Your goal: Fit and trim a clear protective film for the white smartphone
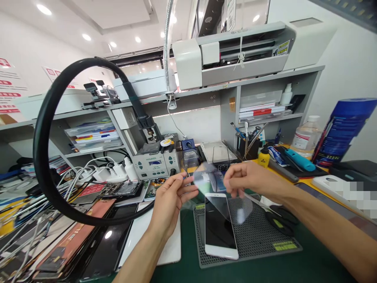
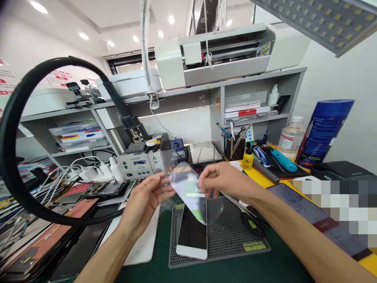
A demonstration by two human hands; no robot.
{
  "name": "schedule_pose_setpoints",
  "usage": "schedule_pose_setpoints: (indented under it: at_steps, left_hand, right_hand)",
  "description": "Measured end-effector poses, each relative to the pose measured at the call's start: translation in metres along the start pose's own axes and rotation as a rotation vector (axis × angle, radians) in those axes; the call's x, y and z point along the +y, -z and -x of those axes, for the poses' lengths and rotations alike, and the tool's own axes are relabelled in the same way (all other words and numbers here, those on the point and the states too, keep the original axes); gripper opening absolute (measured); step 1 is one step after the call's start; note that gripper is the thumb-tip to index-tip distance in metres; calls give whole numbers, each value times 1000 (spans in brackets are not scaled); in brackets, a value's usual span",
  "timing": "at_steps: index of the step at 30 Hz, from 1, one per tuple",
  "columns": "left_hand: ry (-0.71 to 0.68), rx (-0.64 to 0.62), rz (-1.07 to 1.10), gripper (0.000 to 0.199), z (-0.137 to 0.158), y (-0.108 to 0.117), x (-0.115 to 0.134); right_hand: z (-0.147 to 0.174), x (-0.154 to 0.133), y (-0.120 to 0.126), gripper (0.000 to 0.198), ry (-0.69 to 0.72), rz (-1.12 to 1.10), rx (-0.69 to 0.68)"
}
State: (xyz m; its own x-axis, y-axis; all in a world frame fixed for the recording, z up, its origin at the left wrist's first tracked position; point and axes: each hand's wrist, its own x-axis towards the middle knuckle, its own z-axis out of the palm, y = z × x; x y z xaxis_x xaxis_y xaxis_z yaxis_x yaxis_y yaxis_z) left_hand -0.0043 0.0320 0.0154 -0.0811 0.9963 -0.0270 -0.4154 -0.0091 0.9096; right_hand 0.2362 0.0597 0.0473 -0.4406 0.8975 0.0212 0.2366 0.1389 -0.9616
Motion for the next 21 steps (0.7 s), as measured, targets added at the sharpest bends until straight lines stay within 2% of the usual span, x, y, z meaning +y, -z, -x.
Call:
schedule_pose_setpoints:
  at_steps: [4, 7, 15, 21]
  left_hand:
    - [65, -49, 33, 23, 5, -5, 3]
    - [108, -116, 50, 25, 12, -10, 5]
    - [113, -228, 82, 25, 16, -11, 8]
    - [115, -281, 127, 27, 18, -11, 8]
  right_hand:
    - [-2, -3, -5, 26, -12, -275, 111]
    - [-3, -3, -11, 31, -31, -304, 143]
    - [0, -2, -12, 33, 2, -76, 161]
    - [2, -4, -19, 32, 19, -46, 234]
